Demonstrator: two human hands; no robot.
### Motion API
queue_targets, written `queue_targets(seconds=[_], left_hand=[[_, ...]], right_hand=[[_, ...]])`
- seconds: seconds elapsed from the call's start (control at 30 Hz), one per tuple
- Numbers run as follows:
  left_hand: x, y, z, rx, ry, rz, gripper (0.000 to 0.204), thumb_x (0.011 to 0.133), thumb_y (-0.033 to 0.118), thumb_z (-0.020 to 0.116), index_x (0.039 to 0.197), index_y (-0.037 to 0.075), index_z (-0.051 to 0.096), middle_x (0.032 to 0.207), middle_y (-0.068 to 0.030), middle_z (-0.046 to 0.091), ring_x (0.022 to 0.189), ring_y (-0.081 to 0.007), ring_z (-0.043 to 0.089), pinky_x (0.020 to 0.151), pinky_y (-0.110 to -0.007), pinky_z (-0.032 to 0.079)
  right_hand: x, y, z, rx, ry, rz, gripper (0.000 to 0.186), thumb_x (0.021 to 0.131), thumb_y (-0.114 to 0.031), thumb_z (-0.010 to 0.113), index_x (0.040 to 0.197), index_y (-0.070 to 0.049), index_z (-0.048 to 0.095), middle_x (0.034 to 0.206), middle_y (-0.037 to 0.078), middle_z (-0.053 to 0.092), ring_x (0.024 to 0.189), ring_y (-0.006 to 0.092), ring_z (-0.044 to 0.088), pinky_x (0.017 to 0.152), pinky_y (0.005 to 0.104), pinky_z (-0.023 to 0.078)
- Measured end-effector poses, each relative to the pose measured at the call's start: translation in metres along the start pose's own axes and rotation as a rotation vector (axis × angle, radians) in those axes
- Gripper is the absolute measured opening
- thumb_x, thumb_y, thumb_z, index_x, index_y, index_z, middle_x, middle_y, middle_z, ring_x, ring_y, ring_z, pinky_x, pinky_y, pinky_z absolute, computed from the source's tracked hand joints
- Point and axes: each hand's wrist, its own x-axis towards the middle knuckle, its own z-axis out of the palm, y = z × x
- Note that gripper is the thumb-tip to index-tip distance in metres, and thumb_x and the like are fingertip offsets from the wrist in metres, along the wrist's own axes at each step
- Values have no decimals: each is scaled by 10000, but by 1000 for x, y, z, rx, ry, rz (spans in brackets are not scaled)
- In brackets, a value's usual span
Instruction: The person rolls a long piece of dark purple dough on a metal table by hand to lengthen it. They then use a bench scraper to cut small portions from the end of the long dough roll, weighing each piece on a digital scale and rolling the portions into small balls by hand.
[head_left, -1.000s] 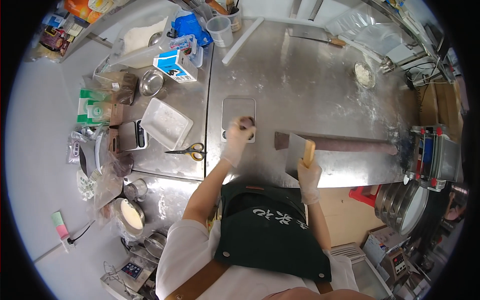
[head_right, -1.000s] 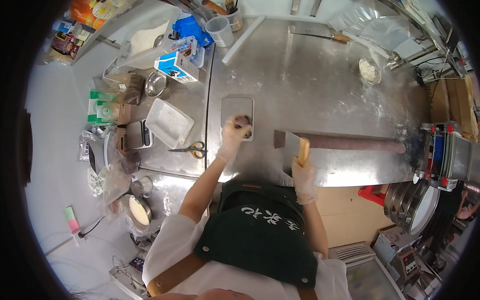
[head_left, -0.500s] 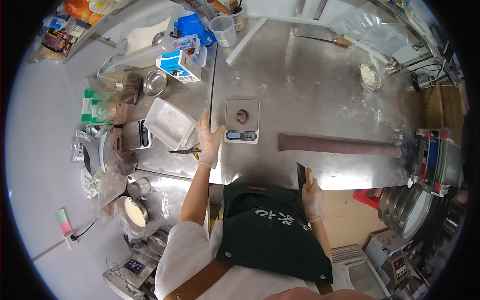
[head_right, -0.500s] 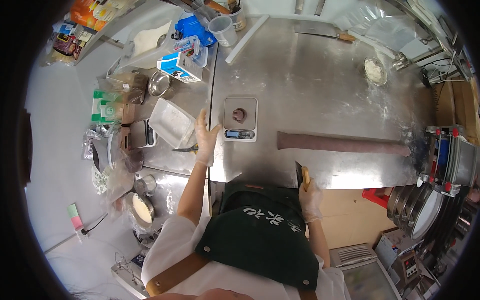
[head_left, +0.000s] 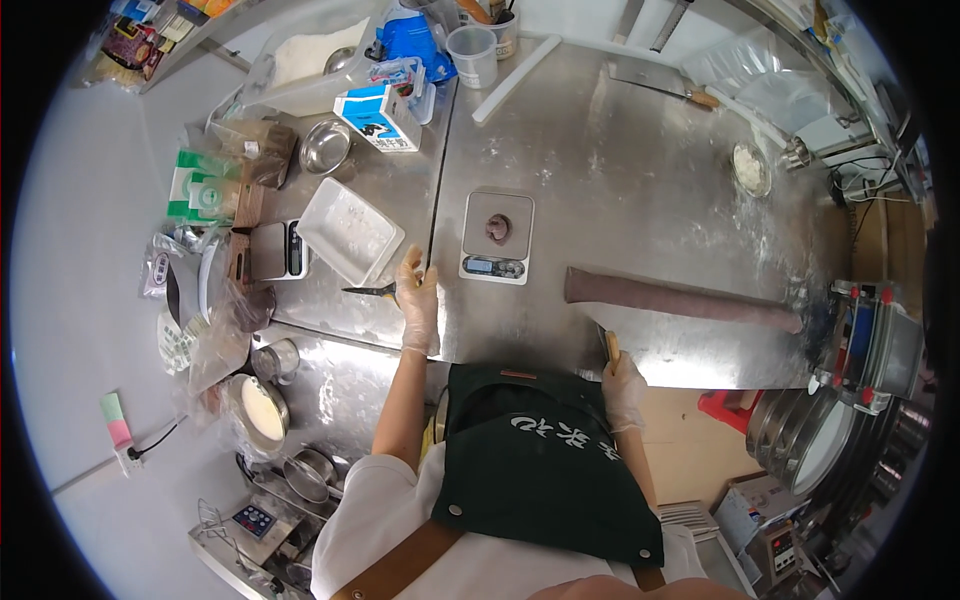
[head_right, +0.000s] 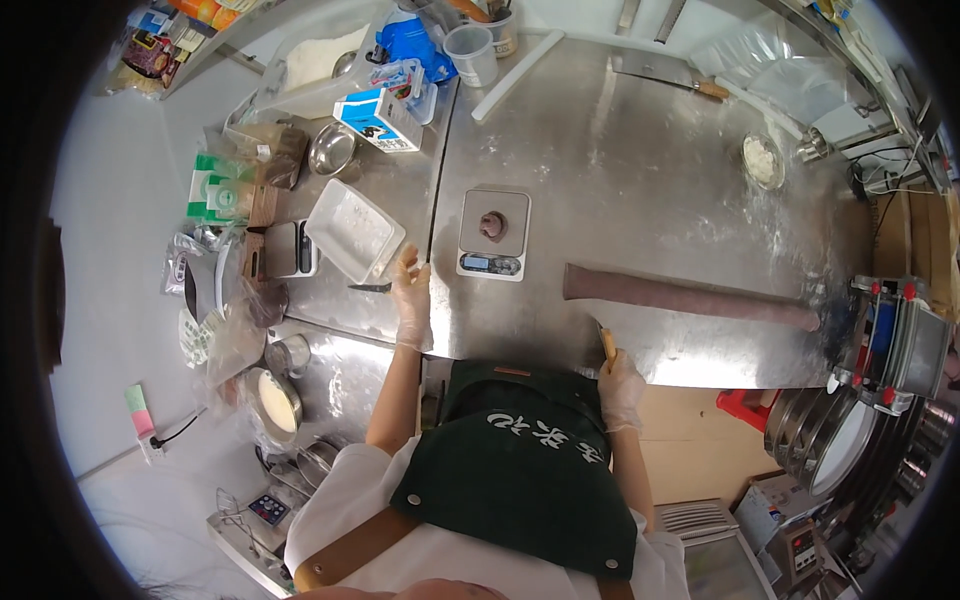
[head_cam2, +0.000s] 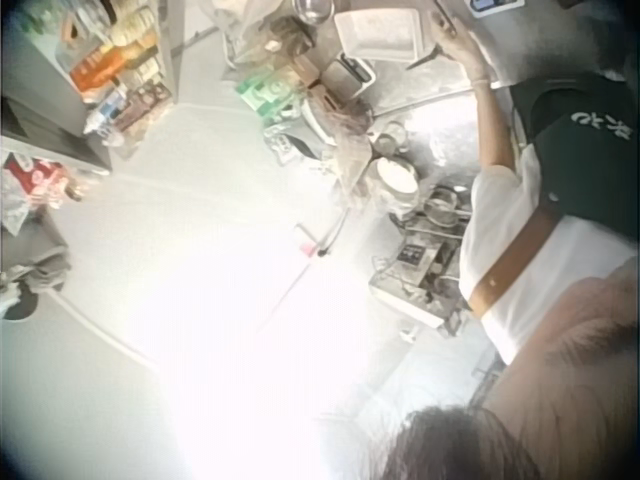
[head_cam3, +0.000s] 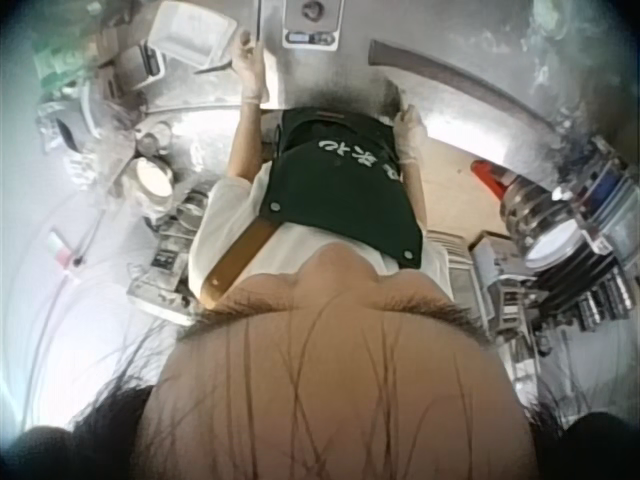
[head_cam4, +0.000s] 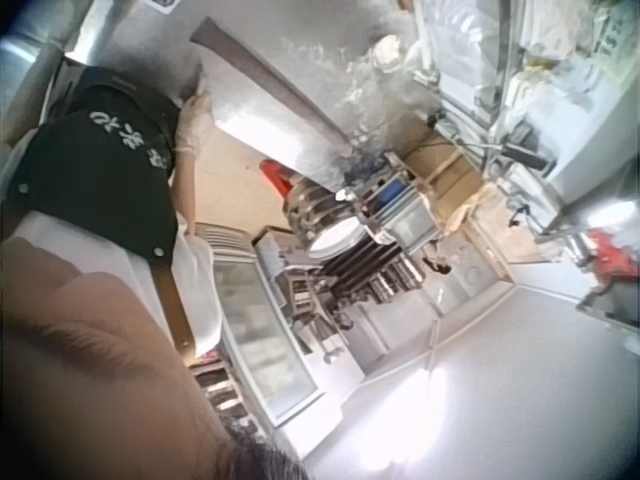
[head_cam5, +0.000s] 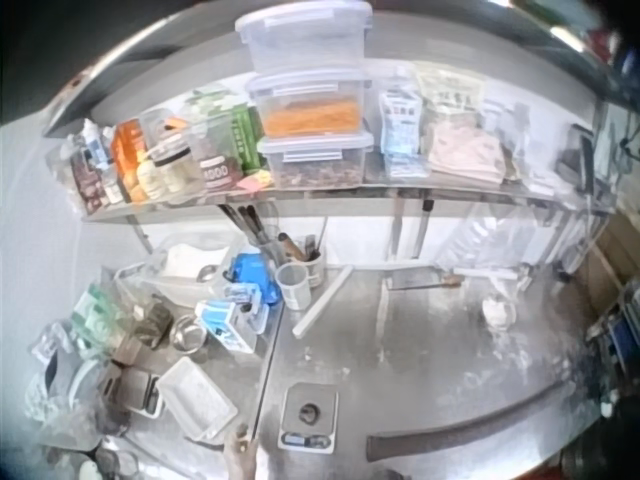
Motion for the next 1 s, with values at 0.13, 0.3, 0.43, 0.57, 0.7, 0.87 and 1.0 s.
queue_targets(seconds=[0.13,0.3,0.43,0.57,0.7,0.87,1.0], left_hand=[[-1,-4,-1,-32,0,-56,490,903,2,625,1381,40,520,1319,-107,569,1171,-196,537,981,-308,421],[-6,0,1,-14,-19,-85,479,910,2,617,1378,35,522,1303,-97,572,1138,-174,539,971,-295,423],[-6,10,4,3,-26,-96,440,912,-1,615,1345,28,545,1253,-81,582,1054,-159,541,938,-299,440],[-5,15,16,35,-17,16,347,916,3,616,1261,21,584,1153,-78,599,1007,-169,554,923,-308,449],[-22,29,42,62,-179,189,288,910,11,624,1198,14,610,1042,-91,600,929,-191,577,870,-324,478],[-50,25,66,133,-383,386,227,899,11,626,1125,-10,638,950,-110,582,856,-214,583,805,-343,489],[-70,36,96,116,-500,296,233,910,23,610,1141,6,640,983,-112,598,868,-223,590,819,-349,496]], right_hand=[[-1,4,7,-35,45,-34,99,856,-162,634,920,-95,599,757,163,668,647,374,655,581,478,532],[-1,6,10,-31,22,-18,95,861,-162,625,926,-97,602,764,159,672,658,378,655,596,487,531],[0,1,6,-8,35,5,93,855,-148,632,919,-86,606,752,179,660,664,402,641,595,491,522],[0,-4,-4,33,38,38,94,860,-151,630,919,-83,606,762,182,661,670,406,642,601,494,522],[-7,-2,-10,50,-1,115,122,863,-171,636,929,-73,607,779,200,660,680,419,642,599,506,514],[3,48,-39,133,292,254,198,840,-175,657,992,-48,640,686,240,640,624,427,648,558,498,527],[28,182,-106,-147,557,508,284,856,-243,652,1055,-40,660,607,209,633,511,385,633,465,460,510]])
